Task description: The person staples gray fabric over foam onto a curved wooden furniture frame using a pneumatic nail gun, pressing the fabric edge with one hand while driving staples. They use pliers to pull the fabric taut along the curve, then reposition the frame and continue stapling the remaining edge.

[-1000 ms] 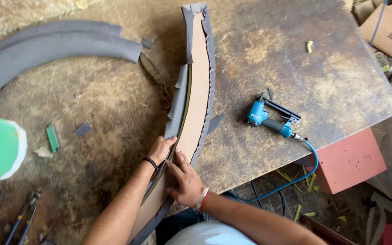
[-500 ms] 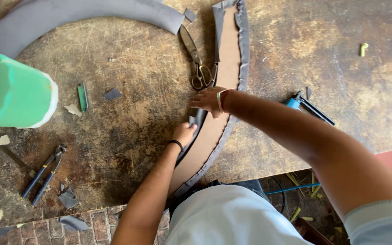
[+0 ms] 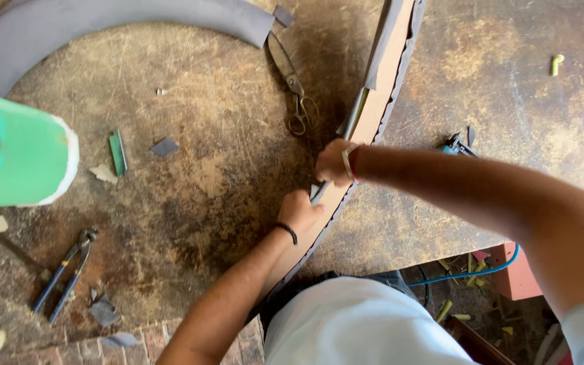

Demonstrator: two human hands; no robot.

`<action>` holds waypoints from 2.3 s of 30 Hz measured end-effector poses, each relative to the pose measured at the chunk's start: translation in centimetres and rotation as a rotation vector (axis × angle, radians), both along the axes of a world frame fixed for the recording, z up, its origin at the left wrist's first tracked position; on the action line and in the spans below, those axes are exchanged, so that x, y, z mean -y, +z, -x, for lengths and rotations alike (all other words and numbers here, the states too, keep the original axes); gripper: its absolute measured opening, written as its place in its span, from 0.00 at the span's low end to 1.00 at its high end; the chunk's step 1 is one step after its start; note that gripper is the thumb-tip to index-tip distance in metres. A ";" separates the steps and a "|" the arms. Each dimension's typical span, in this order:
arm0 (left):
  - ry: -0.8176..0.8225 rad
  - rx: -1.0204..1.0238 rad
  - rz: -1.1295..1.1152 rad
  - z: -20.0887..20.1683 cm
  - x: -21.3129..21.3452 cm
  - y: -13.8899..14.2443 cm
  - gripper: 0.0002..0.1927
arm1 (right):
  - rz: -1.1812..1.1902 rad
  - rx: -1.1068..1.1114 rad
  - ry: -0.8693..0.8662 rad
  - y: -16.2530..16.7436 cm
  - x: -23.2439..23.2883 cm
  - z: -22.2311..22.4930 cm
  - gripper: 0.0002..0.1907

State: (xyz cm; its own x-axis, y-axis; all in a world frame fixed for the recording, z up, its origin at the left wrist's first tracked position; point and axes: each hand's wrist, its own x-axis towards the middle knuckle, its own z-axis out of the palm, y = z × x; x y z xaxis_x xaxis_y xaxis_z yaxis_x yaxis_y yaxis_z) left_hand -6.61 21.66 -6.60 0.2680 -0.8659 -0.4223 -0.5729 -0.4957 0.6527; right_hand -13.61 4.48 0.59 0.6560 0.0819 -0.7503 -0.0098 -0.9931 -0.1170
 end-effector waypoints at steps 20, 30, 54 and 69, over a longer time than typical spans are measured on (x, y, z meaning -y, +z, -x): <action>-0.361 -0.556 0.472 4.4 5.3 -0.6 0.35 | -0.302 1.355 -0.033 -2.6 0.2 14.9 0.08; -0.172 -0.197 -0.329 5.7 8.2 5.3 0.44 | -0.098 1.499 -0.398 -4.6 -2.1 15.4 0.07; -0.194 0.347 0.038 9.7 5.5 6.3 0.42 | -0.141 0.595 -1.631 3.4 -4.5 24.3 0.27; -0.276 0.352 -0.150 9.4 5.4 6.6 0.56 | -0.198 0.637 -1.366 1.7 -5.5 21.9 0.23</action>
State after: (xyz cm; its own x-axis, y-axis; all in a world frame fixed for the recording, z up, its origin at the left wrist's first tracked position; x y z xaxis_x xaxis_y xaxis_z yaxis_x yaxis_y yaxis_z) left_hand -16.00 16.30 0.03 0.1853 -0.8614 -0.4729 -0.8702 -0.3674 0.3282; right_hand -35.52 9.94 2.33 0.5102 -0.7754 -0.3721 -0.7786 -0.2326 -0.5828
